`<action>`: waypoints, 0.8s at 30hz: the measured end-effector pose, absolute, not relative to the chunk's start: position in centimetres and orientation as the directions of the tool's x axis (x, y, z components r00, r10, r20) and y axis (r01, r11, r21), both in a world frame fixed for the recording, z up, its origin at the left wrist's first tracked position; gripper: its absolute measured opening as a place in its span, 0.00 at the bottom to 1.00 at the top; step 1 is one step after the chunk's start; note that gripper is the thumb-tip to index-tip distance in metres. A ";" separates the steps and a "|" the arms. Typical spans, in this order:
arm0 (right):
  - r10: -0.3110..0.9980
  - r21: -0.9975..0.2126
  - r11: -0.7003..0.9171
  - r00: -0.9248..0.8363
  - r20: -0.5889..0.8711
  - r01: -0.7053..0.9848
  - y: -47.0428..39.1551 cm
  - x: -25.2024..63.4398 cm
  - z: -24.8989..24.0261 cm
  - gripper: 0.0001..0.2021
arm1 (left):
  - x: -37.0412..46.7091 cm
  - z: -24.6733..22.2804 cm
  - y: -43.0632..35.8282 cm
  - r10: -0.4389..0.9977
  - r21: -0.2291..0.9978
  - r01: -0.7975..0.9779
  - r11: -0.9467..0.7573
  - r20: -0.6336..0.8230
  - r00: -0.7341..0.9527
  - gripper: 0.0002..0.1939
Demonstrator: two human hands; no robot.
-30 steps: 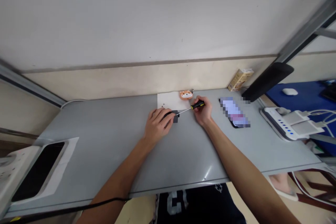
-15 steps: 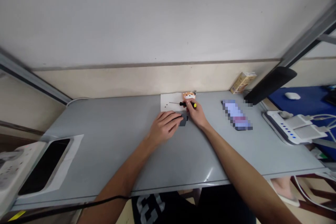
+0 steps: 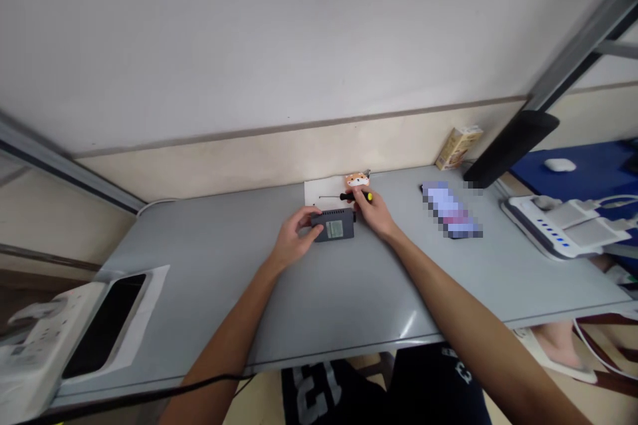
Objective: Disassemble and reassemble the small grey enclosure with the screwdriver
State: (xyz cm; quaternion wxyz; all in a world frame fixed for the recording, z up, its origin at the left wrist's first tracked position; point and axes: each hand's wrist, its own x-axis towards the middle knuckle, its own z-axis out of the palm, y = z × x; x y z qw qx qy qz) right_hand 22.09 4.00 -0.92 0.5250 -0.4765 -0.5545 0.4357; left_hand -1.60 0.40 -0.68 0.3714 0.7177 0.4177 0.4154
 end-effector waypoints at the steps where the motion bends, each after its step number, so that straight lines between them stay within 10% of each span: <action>1: 0.989 -0.989 0.144 0.038 0.145 0.030 4.1 22.2 -0.9 0.25 | -1.6 -1.1 0.6 0.919 0.903 0.261 -0.342 0.264 0.292 0.14; 8: 0.984 -0.966 0.032 0.179 -0.015 -0.257 5.0 23.1 -0.9 0.28 | -1.6 -1.0 1.1 0.960 0.877 0.412 -0.248 0.166 0.224 0.19; 19: 0.972 -0.965 0.051 0.237 -0.012 -0.258 5.2 23.8 -0.8 0.27 | -0.9 -0.5 0.3 0.939 0.807 0.518 -0.283 0.122 0.323 0.19; 24: 0.969 -0.966 0.019 0.244 -0.046 -0.257 5.3 24.1 -0.7 0.26 | -1.5 1.3 -0.5 0.815 0.736 0.494 -0.462 0.134 0.563 0.48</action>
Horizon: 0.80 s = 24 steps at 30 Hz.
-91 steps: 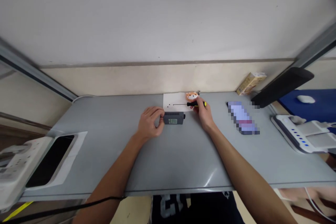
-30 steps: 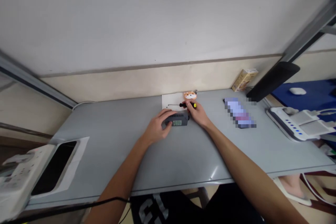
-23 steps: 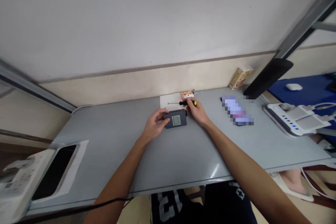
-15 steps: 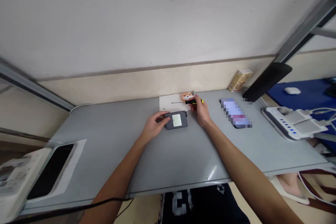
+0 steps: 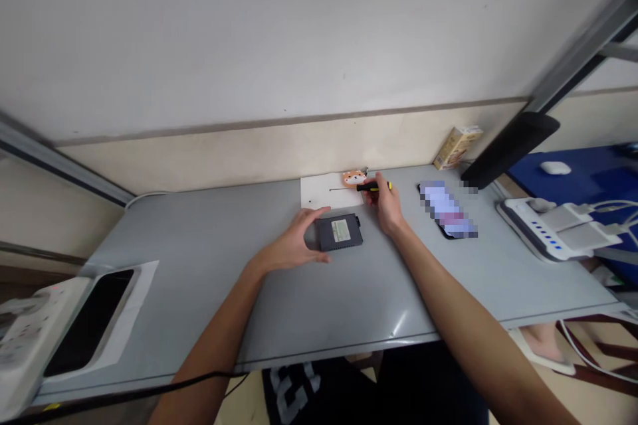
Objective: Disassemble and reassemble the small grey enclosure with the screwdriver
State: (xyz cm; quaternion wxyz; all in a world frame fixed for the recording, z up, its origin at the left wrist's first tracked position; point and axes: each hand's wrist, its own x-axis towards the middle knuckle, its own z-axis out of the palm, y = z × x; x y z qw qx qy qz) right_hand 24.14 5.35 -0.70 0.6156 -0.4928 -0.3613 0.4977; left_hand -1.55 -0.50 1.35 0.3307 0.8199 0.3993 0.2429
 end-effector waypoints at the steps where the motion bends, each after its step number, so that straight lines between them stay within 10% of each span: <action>1: 0.968 -0.969 0.019 0.247 -0.044 -0.247 5.4 24.2 -0.8 0.27 | -1.5 1.7 -0.7 0.805 0.718 0.503 -0.480 0.133 0.579 0.48; 13: 0.959 -0.925 0.057 0.278 -0.054 -0.376 5.4 25.0 -0.3 0.23 | -0.9 1.4 -0.5 0.806 0.693 0.488 -0.530 0.233 0.545 0.15; 24: 0.984 -0.891 0.084 0.176 0.005 -0.446 3.9 23.9 1.1 0.15 | -0.2 -1.0 0.2 0.898 0.742 0.514 -0.430 0.295 0.326 0.22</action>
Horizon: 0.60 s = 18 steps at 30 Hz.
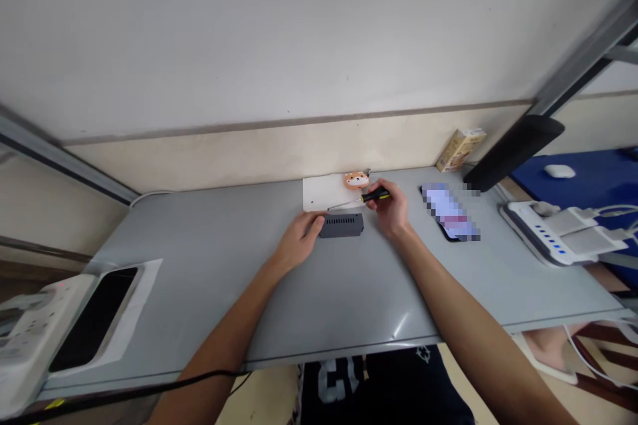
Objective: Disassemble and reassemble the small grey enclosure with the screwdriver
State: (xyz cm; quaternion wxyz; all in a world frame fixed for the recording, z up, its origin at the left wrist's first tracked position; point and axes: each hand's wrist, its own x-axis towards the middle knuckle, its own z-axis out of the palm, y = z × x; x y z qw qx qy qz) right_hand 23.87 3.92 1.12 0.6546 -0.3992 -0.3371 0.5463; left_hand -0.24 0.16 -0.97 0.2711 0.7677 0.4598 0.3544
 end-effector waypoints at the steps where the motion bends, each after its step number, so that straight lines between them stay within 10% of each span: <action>1: 0.988 -0.894 0.081 0.155 0.012 -0.442 3.8 23.7 1.1 0.15 | -0.4 -0.8 0.1 0.897 0.753 0.499 -0.429 0.291 0.331 0.20; 18: 0.997 -0.912 0.039 0.081 0.006 -0.408 3.4 23.4 0.8 0.14 | -0.4 0.4 -0.7 0.707 0.397 0.620 -0.676 0.587 0.395 0.12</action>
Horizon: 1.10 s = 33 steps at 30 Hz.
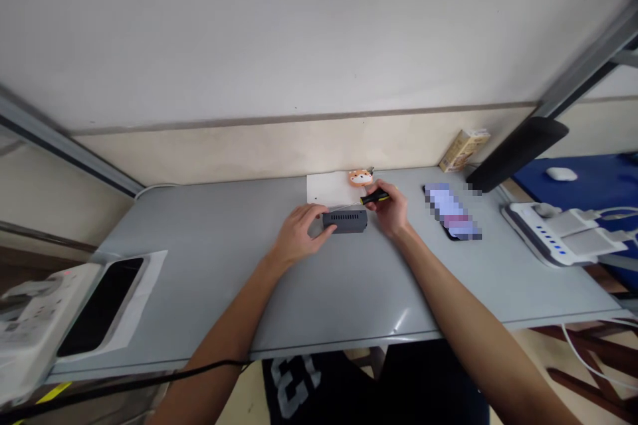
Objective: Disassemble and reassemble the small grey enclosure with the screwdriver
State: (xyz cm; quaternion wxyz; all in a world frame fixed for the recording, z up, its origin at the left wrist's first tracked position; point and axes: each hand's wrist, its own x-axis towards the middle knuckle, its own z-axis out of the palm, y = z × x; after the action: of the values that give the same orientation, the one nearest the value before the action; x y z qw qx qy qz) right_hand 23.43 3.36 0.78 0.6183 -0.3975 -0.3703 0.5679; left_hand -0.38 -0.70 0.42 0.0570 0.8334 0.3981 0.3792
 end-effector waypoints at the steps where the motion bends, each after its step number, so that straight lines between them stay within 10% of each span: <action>1: 0.997 -0.913 0.037 0.080 0.005 -0.407 3.4 23.5 0.7 0.15 | -0.3 0.4 -0.6 0.704 0.395 0.620 -0.678 0.592 0.393 0.11; 22: 0.988 -0.982 0.139 -0.089 0.128 0.129 3.2 21.5 0.0 0.22 | -2.4 2.5 -0.4 0.646 0.254 0.669 -0.698 0.627 0.436 0.06; 33: 0.985 -0.867 0.104 0.174 0.020 -0.488 4.5 24.4 0.4 0.10 | 1.5 1.4 -1.8 0.574 0.134 0.661 -0.738 0.640 0.510 0.13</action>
State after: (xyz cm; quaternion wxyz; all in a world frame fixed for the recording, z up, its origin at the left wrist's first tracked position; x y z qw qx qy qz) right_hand 24.35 4.54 0.39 0.6663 -0.3780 -0.3284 0.5525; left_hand 1.51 -1.84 1.38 -0.0636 0.8667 0.3563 0.3433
